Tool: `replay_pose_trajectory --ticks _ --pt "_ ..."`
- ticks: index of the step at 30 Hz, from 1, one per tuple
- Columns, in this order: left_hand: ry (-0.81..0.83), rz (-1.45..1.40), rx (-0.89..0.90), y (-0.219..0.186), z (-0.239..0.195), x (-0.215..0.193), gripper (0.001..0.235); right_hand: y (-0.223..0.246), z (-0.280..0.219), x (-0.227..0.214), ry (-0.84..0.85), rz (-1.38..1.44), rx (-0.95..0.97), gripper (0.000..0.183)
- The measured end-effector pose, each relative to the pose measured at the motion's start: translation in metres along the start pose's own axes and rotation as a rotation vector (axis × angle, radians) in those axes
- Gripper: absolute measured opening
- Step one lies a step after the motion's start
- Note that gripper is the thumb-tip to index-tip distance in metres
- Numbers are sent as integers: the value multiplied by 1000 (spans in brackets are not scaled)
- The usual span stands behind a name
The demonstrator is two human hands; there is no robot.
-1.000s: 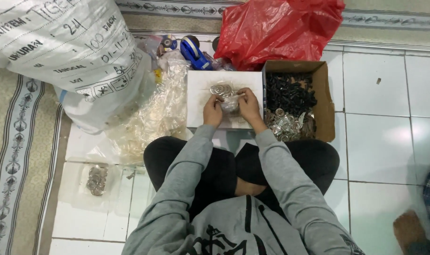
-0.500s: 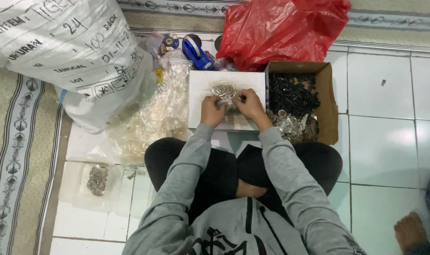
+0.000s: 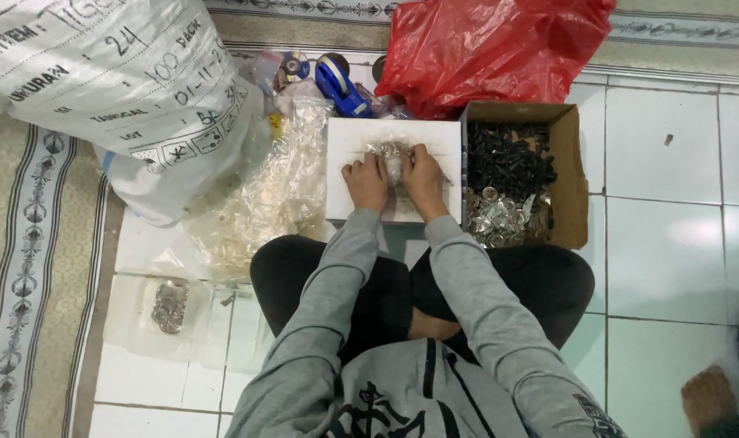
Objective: Assembling metal bearings into fidget spinner frames and packaging them into plastic bags.
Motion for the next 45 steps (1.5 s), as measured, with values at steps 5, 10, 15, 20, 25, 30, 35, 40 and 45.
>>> replay_pose_trajectory --ticks 5,10,15,20,25,30,35,40,45 --pt "-106 35 56 -1 -2 -4 15 11 -2 -4 -45 -41 -64 27" --pt "-109 -2 127 -7 -7 -17 43 7 -6 1 -135 -228 -292 44" --pt "320 106 147 -28 -8 -44 58 23 -6 -14 248 -248 -302 54" --pt "348 219 164 -13 -2 -31 66 9 -7 -7 293 -284 -308 61" --pt "278 296 171 -17 -11 -31 75 12 -8 -10 349 -316 -262 64" --pt "255 -12 372 -2 -51 7 68 -7 0 -10 417 -209 -211 57" --pt "271 30 387 -8 -58 -22 81 -60 59 7 135 109 -211 43" --pt "257 57 390 -13 -50 -26 84 -63 145 64 126 188 -71 28" --pt "222 19 405 -12 -49 -24 75 6 171 57 360 152 23 30"
Point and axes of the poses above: each hand's wrist, its own z-axis towards the middle knuckle, its own x-axis out of the palm, y = z × x, the point moved 1 cm from there along z, towards the middle knuckle, and after that the axes turned 12 degrees about -x, right-handed, at the moved point
